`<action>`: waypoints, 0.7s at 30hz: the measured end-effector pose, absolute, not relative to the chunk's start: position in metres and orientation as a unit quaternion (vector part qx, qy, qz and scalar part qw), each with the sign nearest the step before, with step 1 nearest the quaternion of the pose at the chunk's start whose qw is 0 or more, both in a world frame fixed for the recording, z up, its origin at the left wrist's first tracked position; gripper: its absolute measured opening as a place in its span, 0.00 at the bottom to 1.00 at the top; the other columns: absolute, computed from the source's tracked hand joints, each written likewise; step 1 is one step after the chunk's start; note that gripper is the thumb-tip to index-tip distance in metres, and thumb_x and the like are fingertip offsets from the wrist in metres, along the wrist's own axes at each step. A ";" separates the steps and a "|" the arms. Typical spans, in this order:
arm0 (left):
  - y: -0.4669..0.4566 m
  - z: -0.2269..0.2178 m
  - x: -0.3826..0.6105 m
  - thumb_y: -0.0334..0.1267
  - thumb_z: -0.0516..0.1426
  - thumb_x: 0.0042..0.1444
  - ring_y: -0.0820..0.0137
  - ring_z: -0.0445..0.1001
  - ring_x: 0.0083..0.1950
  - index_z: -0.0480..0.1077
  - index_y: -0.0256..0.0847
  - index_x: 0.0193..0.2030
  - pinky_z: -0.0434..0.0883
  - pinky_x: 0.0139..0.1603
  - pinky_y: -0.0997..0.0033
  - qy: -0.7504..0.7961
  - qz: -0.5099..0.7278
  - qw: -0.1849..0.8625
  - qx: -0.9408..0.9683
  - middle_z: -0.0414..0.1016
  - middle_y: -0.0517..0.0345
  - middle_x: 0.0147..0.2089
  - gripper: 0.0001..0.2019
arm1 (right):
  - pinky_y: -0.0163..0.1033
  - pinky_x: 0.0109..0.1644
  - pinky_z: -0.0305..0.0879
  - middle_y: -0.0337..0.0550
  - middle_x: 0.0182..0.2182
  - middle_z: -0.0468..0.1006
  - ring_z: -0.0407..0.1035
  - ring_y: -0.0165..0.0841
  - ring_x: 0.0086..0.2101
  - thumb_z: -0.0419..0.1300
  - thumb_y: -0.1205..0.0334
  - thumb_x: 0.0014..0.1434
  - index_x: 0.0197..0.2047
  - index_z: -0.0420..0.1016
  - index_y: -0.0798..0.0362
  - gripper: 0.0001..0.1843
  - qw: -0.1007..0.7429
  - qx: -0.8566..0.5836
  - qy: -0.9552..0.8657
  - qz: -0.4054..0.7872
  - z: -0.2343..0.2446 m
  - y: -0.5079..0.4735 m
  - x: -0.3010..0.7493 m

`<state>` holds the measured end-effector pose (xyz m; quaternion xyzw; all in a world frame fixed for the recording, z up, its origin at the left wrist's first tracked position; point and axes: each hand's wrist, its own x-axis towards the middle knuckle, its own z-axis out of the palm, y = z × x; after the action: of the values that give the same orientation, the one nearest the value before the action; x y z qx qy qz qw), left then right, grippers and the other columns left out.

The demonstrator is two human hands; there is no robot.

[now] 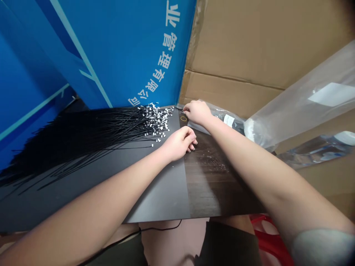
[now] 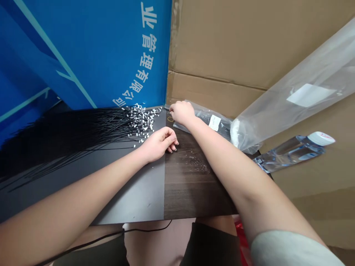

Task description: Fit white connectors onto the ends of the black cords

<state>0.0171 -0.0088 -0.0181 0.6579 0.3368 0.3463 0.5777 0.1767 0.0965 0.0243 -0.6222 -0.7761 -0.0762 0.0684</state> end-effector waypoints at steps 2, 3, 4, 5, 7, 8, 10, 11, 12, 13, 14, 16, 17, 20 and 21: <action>-0.010 -0.018 0.017 0.31 0.52 0.75 0.77 0.77 0.29 0.63 0.41 0.38 0.73 0.30 0.76 0.334 0.336 0.582 0.661 0.77 0.62 0.35 0.10 | 0.53 0.61 0.64 0.55 0.57 0.84 0.74 0.51 0.57 0.57 0.61 0.72 0.54 0.87 0.49 0.18 0.044 -0.617 -0.781 -0.090 0.020 0.109 0.169; -0.010 -0.018 0.017 0.30 0.52 0.75 0.77 0.77 0.29 0.63 0.41 0.39 0.73 0.30 0.76 0.334 0.332 0.583 0.662 0.77 0.62 0.35 0.09 | 0.53 0.62 0.63 0.55 0.57 0.84 0.74 0.51 0.58 0.57 0.62 0.72 0.53 0.87 0.49 0.17 0.038 -0.617 -0.781 -0.091 0.017 0.113 0.166; -0.009 -0.018 0.017 0.30 0.52 0.75 0.78 0.76 0.29 0.63 0.41 0.39 0.73 0.30 0.76 0.335 0.329 0.581 0.665 0.76 0.63 0.35 0.09 | 0.53 0.62 0.62 0.55 0.56 0.83 0.73 0.51 0.58 0.57 0.63 0.71 0.53 0.87 0.50 0.16 0.034 -0.620 -0.779 -0.090 0.014 0.116 0.163; -0.009 -0.018 0.017 0.29 0.52 0.74 0.78 0.76 0.29 0.63 0.41 0.39 0.73 0.30 0.76 0.336 0.326 0.578 0.668 0.76 0.63 0.35 0.09 | 0.53 0.62 0.62 0.56 0.56 0.83 0.73 0.51 0.58 0.58 0.64 0.71 0.53 0.86 0.51 0.16 0.030 -0.624 -0.775 -0.089 0.011 0.119 0.162; -0.009 -0.018 0.017 0.29 0.53 0.74 0.78 0.75 0.29 0.64 0.41 0.39 0.73 0.30 0.76 0.339 0.325 0.573 0.672 0.76 0.63 0.35 0.09 | 0.53 0.62 0.62 0.59 0.57 0.82 0.72 0.52 0.58 0.58 0.65 0.70 0.55 0.84 0.54 0.16 0.023 -0.637 -0.765 -0.086 0.006 0.121 0.160; -0.008 -0.018 0.018 0.29 0.53 0.74 0.78 0.75 0.29 0.64 0.41 0.39 0.73 0.31 0.76 0.339 0.326 0.573 0.671 0.76 0.63 0.35 0.09 | 0.53 0.62 0.62 0.60 0.57 0.81 0.72 0.53 0.59 0.59 0.65 0.69 0.57 0.83 0.55 0.17 0.021 -0.644 -0.760 -0.085 0.004 0.122 0.160; -0.009 -0.017 0.019 0.30 0.53 0.74 0.78 0.74 0.28 0.64 0.41 0.38 0.73 0.30 0.76 0.338 0.330 0.576 0.667 0.75 0.63 0.34 0.09 | 0.53 0.63 0.62 0.63 0.58 0.80 0.71 0.54 0.59 0.60 0.64 0.68 0.61 0.80 0.58 0.20 0.019 -0.657 -0.749 -0.080 0.001 0.123 0.160; -0.009 -0.017 0.019 0.30 0.53 0.74 0.78 0.74 0.28 0.64 0.41 0.38 0.72 0.30 0.76 0.338 0.331 0.579 0.664 0.74 0.64 0.34 0.09 | 0.53 0.63 0.62 0.63 0.59 0.79 0.71 0.54 0.60 0.61 0.64 0.68 0.62 0.79 0.59 0.21 0.019 -0.662 -0.746 -0.077 0.000 0.124 0.161; -0.008 -0.017 0.020 0.30 0.53 0.74 0.78 0.74 0.28 0.64 0.41 0.38 0.72 0.30 0.76 0.339 0.331 0.581 0.662 0.74 0.64 0.33 0.09 | 0.53 0.64 0.62 0.64 0.59 0.79 0.71 0.54 0.60 0.61 0.63 0.68 0.63 0.78 0.59 0.22 0.019 -0.665 -0.743 -0.073 -0.001 0.124 0.161; -0.008 -0.017 0.020 0.30 0.53 0.74 0.78 0.73 0.28 0.64 0.41 0.39 0.72 0.30 0.76 0.340 0.328 0.583 0.661 0.74 0.64 0.33 0.09 | 0.53 0.64 0.61 0.63 0.59 0.78 0.70 0.54 0.60 0.61 0.63 0.68 0.63 0.77 0.59 0.23 0.019 -0.667 -0.741 -0.070 -0.001 0.125 0.162; -0.008 -0.018 0.020 0.30 0.53 0.74 0.78 0.73 0.28 0.64 0.41 0.39 0.72 0.30 0.77 0.340 0.325 0.584 0.662 0.74 0.64 0.33 0.09 | 0.54 0.65 0.61 0.63 0.59 0.78 0.70 0.54 0.61 0.60 0.63 0.68 0.64 0.77 0.59 0.23 0.018 -0.668 -0.741 -0.066 -0.001 0.125 0.162; -0.008 -0.019 0.020 0.30 0.53 0.74 0.78 0.73 0.28 0.64 0.41 0.39 0.72 0.30 0.77 0.340 0.319 0.581 0.667 0.74 0.64 0.33 0.09 | 0.55 0.65 0.61 0.62 0.60 0.78 0.70 0.54 0.61 0.59 0.62 0.69 0.63 0.77 0.58 0.22 0.015 -0.670 -0.740 -0.058 -0.001 0.126 0.164; -0.007 -0.019 0.020 0.31 0.54 0.74 0.78 0.73 0.28 0.64 0.41 0.39 0.72 0.30 0.77 0.339 0.317 0.578 0.671 0.74 0.64 0.33 0.09 | 0.55 0.65 0.61 0.62 0.60 0.78 0.70 0.54 0.61 0.58 0.62 0.69 0.63 0.77 0.57 0.22 0.013 -0.671 -0.740 -0.053 0.000 0.127 0.164; -0.007 -0.020 0.020 0.31 0.55 0.73 0.77 0.74 0.28 0.65 0.41 0.38 0.72 0.30 0.77 0.333 0.321 0.578 0.672 0.74 0.64 0.32 0.08 | 0.57 0.65 0.62 0.64 0.59 0.78 0.70 0.56 0.60 0.59 0.62 0.67 0.61 0.79 0.57 0.21 0.006 -0.671 -0.740 -0.040 0.001 0.129 0.164; -0.007 -0.020 0.020 0.32 0.55 0.73 0.78 0.74 0.28 0.65 0.41 0.38 0.72 0.30 0.77 0.330 0.327 0.582 0.667 0.74 0.64 0.32 0.08 | 0.57 0.65 0.61 0.65 0.59 0.78 0.69 0.56 0.60 0.60 0.62 0.66 0.60 0.79 0.58 0.21 0.007 -0.670 -0.741 -0.036 0.002 0.128 0.163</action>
<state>0.0199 -0.0073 -0.0200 0.6672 0.3297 0.3271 0.5823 0.1634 0.1285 0.0017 -0.6700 -0.7414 -0.0363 0.0067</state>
